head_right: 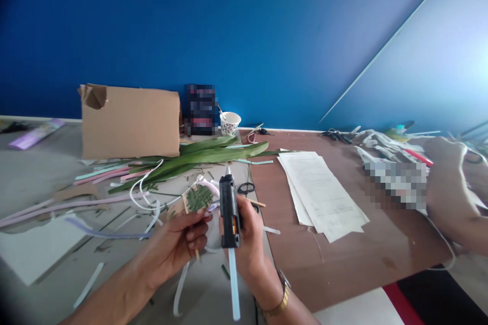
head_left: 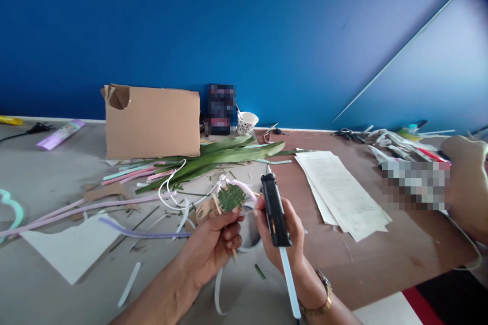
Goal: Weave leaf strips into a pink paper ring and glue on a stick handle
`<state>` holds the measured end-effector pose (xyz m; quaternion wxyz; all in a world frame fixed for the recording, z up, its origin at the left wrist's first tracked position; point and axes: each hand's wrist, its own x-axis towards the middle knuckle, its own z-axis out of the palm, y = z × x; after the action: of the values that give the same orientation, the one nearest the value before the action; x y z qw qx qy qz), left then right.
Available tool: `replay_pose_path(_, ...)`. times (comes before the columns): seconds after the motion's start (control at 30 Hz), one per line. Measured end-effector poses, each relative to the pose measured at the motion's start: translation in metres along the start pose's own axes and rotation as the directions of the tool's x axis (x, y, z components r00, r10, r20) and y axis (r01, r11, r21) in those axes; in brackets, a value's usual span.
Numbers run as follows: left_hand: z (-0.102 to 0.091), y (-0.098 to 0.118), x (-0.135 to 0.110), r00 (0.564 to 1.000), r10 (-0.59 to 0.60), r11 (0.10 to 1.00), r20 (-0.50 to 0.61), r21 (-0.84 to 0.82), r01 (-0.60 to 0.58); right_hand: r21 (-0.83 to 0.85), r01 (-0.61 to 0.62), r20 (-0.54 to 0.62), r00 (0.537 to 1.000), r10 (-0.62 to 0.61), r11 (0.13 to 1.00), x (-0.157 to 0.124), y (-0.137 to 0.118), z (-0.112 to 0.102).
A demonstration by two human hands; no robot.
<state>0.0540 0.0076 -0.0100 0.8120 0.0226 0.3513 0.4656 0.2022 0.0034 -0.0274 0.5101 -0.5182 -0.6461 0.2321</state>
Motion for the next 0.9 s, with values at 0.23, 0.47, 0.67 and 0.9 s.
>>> replay_pose_path(0.23,0.0,0.002,0.0,0.997,-0.071,0.997,0.014,0.04,0.071,-0.019,0.065,0.014,0.998,-0.064,0.998,0.0,0.007,0.0)
replay_pose_path(0.47,-0.004,0.0,0.003,0.986,-0.157,0.986,0.051,0.064,0.154,-0.084,0.208,0.042,0.978,-0.205,0.975,0.004,0.005,-0.003)
replay_pose_path(0.67,-0.005,0.001,0.001,0.977,-0.209,0.976,0.051,0.073,0.205,-0.093,0.024,-0.011,1.0,-0.025,0.995,0.01,-0.002,-0.002)
replay_pose_path(0.9,-0.005,0.004,-0.004,0.952,-0.299,0.95,0.07,0.117,0.29,0.046,-0.362,0.222,0.913,0.343,0.931,0.032,-0.005,-0.017)
